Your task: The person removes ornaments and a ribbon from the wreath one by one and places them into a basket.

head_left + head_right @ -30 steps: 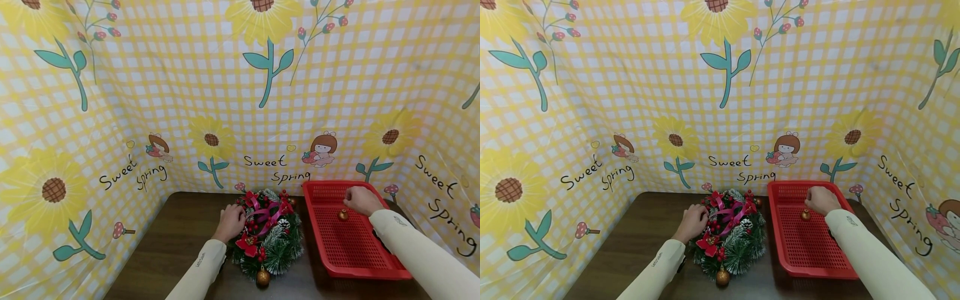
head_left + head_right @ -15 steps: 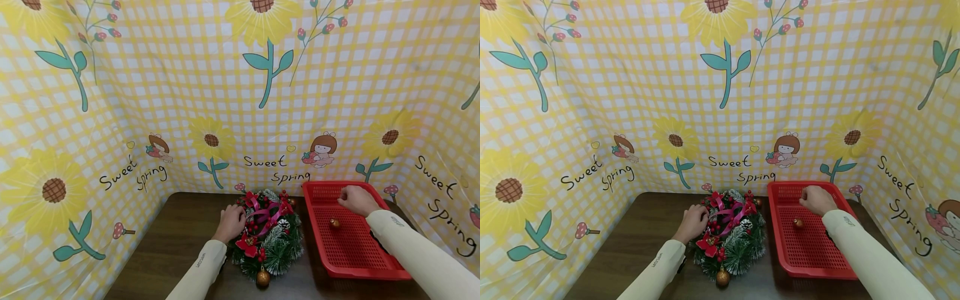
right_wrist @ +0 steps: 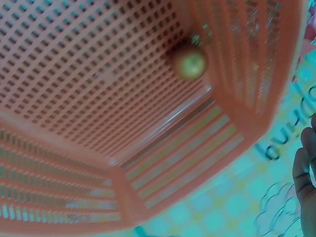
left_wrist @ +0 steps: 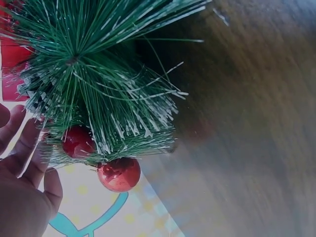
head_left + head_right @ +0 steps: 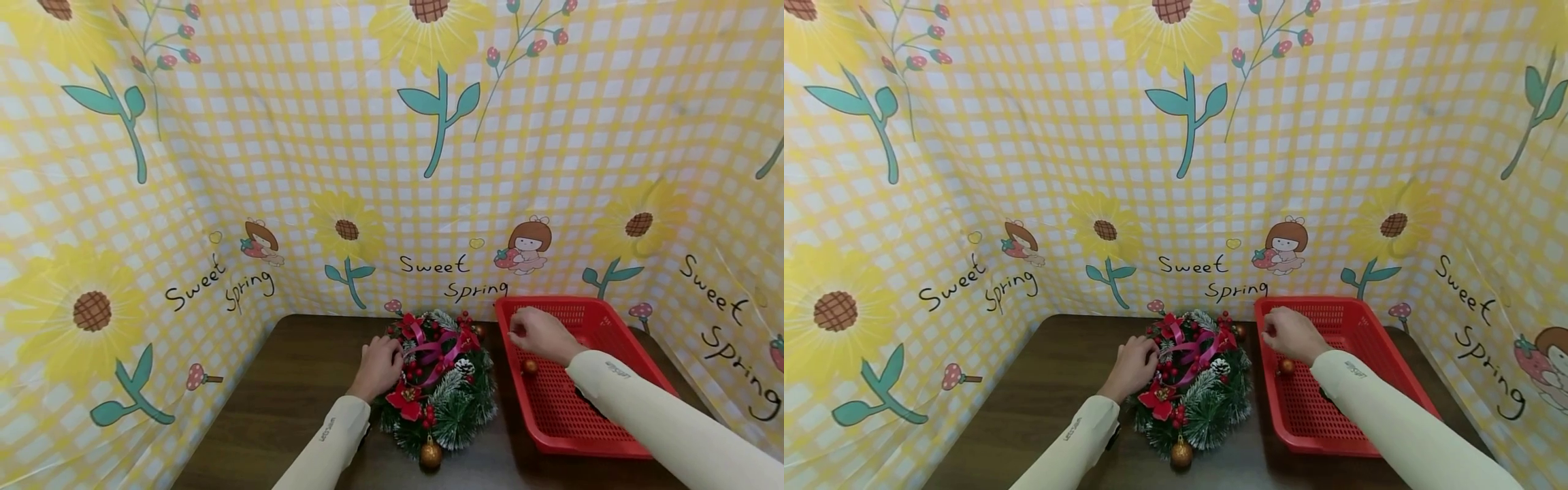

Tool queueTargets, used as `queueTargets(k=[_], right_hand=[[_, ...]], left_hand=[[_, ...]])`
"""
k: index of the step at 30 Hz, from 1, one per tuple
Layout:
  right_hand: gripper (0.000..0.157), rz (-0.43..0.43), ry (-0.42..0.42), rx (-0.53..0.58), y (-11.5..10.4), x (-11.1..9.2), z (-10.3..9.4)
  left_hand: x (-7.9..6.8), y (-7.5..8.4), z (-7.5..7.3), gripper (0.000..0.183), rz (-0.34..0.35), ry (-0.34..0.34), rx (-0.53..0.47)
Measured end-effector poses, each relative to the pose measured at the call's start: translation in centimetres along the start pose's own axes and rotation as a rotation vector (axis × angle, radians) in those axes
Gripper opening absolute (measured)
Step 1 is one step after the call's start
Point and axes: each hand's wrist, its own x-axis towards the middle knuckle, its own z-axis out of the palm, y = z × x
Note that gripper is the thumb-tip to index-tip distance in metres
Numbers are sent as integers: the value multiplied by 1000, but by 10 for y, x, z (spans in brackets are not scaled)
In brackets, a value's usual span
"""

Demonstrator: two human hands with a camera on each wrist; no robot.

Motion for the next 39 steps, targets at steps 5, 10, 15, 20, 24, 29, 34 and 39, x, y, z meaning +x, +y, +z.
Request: queueTargets(k=[5, 10, 15, 20, 24, 29, 34, 39], right_hand=[[15, -75, 16, 20, -24, 0, 10], [13, -166, 33, 46, -53, -1, 25], [11, -220, 38, 81, -80, -4, 41], [11, -188, -22, 112, -106, -13, 51], [12, -156, -82, 136, -125, -21, 48], [10, -84, -128, 201, -142, -32, 51], [13, 67, -158, 282, -153, -49, 65], [20, 191, -101, 293, -159, -62, 81]], left_hand=[[-1, 3, -1, 14, 24, 39, 6], [-5, 12, -3, 13, 55, 56, -21], [-8, 19, -2, 12, 71, 50, -21], [-14, 20, -5, 12, 77, 34, -51], [-18, 18, -7, 11, 78, 7, -77], [-21, 16, -8, 11, 67, -23, -80], [-23, 14, -6, 11, 55, -35, -79], [-23, 12, -5, 11, 50, -32, -63]])
